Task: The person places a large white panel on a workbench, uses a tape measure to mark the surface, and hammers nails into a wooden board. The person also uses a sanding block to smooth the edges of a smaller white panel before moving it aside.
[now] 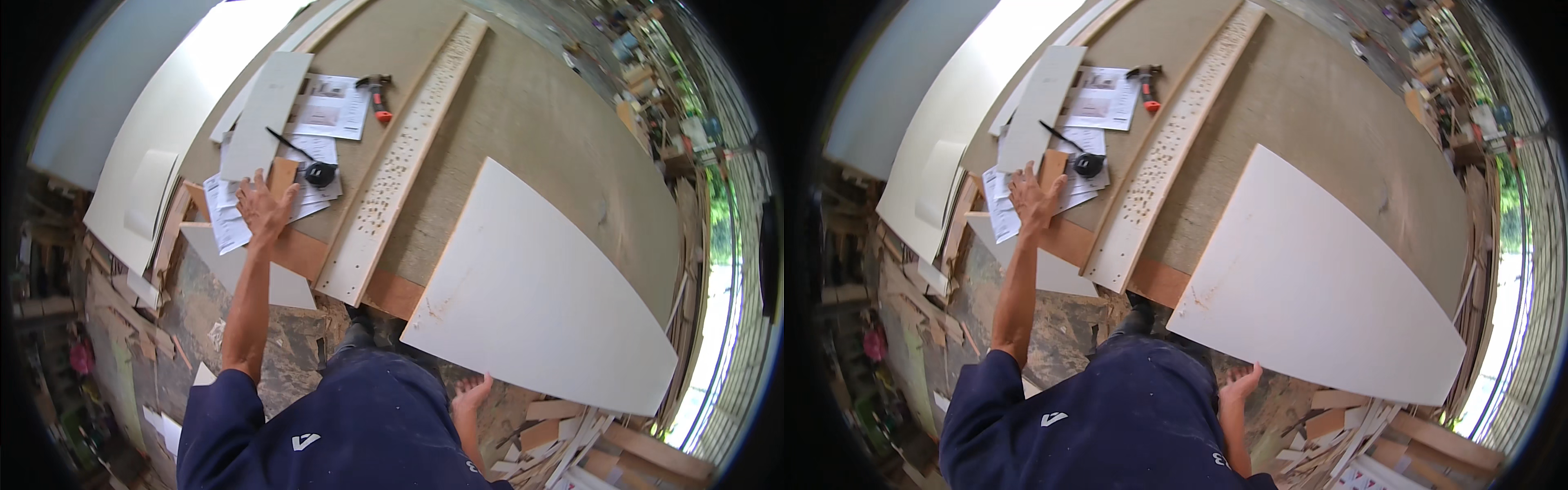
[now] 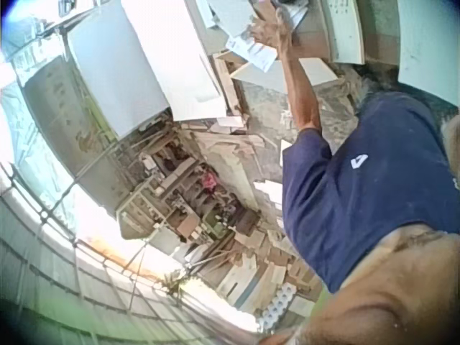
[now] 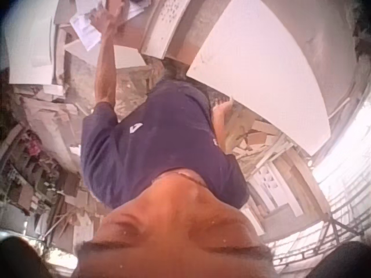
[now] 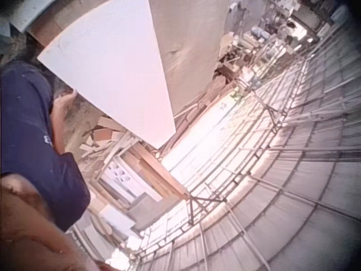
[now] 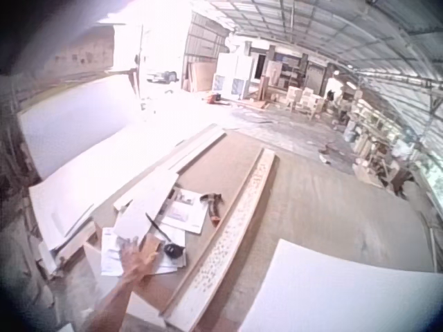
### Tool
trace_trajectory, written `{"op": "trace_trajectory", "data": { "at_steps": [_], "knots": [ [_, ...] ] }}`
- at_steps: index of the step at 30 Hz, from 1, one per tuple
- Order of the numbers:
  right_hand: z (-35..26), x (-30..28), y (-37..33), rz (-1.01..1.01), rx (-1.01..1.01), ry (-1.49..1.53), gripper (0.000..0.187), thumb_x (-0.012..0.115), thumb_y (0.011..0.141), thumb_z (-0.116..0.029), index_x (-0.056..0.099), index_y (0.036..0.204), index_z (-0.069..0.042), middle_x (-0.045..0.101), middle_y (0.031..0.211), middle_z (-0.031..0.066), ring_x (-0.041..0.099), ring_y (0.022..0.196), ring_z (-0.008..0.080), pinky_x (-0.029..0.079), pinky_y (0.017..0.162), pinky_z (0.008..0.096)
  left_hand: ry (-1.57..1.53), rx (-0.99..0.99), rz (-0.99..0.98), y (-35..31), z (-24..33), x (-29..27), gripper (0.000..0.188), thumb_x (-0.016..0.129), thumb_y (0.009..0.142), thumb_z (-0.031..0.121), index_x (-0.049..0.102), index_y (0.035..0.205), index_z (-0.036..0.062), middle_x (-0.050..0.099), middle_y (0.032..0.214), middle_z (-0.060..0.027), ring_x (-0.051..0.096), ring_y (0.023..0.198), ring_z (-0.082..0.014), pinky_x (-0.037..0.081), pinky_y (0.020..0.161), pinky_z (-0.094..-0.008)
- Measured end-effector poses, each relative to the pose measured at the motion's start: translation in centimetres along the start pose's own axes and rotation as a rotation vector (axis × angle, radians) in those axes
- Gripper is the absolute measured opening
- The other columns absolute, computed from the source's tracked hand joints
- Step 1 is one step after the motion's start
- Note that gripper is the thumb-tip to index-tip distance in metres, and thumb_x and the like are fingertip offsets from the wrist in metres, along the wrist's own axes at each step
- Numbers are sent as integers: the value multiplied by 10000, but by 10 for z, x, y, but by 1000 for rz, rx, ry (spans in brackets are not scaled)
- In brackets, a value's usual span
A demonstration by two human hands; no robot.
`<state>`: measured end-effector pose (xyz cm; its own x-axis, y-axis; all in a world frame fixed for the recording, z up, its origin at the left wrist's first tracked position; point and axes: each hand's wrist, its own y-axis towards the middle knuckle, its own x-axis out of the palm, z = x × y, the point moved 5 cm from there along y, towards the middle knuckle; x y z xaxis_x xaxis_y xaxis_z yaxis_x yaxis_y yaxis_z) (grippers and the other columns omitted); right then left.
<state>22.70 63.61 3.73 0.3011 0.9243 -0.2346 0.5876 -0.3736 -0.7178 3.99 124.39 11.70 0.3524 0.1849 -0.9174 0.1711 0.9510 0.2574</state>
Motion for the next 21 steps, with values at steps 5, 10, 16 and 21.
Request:
{"op": "trace_trajectory", "data": {
  "at_steps": [5, 10, 16, 21],
  "knots": [
    [-7, 49, 0, -494, 65, 505, 528, 521, 942, -448, 514, 1315, -74, 606, 1220, 57, 540, 1170, 242, 426, 987, 411, -109, 113, -136, 10, 15, 33, 706, 738, 820, 331, 441, 1371, 6, 504, 1130, -208, 521, 1091, -386, 428, 929, -470],
    [-1, 60, 12, -466, -36, 564, 459, 503, 990, -412, 539, 1307, -82, 595, 1301, 35, 527, 1227, 218, 384, 1049, 429, -142, 150, -9, -2, 9, 32, 625, 685, 875, 219, 424, 1385, -31, 506, 1107, -240, 524, 1034, -387, 429, 893, -466],
    [-3, 50, 12, -466, -19, 500, 565, 412, 1025, -488, 488, 1360, -40, 546, 1365, 81, 504, 1256, 273, 396, 1057, 436, -462, 512, -102, -110, 116, -60, 540, 673, 881, 155, 492, 1352, -37, 524, 1149, -236, 533, 1000, -375, 465, 870, -427],
    [-32, 33, -39, -604, 137, 443, 584, 362, 1023, -532, 445, 1404, -95, 500, 1400, 81, 460, 1279, 282, 353, 1081, 476, -686, 1064, -523, -272, 191, -88, 805, 748, 764, 134, 363, 1460, 10, 467, 1230, -206, 489, 1097, -378, 410, 900, -476]
  ]
}}
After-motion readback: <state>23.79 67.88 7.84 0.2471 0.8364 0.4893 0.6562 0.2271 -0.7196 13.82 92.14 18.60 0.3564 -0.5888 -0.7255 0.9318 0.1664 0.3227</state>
